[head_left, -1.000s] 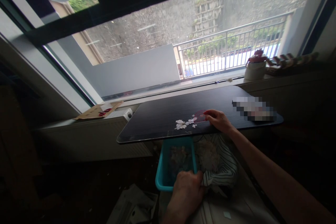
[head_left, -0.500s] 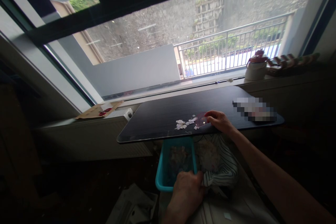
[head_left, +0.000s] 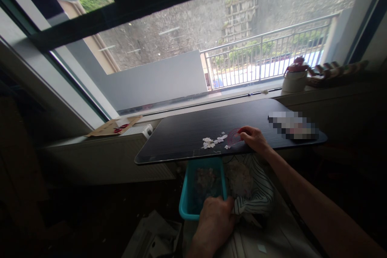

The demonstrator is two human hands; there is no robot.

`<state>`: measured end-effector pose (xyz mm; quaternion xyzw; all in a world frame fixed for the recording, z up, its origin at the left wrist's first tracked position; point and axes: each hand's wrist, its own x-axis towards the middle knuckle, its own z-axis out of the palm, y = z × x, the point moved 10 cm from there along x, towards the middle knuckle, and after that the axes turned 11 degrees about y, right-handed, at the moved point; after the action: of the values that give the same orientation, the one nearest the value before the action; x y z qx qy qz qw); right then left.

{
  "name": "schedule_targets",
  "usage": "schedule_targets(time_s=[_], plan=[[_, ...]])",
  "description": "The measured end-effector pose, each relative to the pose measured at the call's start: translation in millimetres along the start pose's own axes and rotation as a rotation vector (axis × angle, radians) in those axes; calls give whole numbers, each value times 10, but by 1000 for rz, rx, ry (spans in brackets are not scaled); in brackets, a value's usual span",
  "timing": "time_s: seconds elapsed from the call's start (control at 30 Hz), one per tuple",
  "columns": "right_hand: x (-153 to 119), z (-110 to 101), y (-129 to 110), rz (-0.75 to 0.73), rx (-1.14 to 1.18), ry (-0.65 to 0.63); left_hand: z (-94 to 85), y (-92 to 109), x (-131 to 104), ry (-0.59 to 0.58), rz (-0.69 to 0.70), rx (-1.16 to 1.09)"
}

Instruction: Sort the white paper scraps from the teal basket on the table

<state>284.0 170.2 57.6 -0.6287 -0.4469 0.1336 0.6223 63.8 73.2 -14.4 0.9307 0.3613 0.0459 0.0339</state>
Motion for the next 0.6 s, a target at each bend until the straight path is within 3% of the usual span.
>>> schedule_targets(time_s=[0.6], plan=[[-19,54,-3,20,27,-64,-43,19,-9,-36,-12,-24]])
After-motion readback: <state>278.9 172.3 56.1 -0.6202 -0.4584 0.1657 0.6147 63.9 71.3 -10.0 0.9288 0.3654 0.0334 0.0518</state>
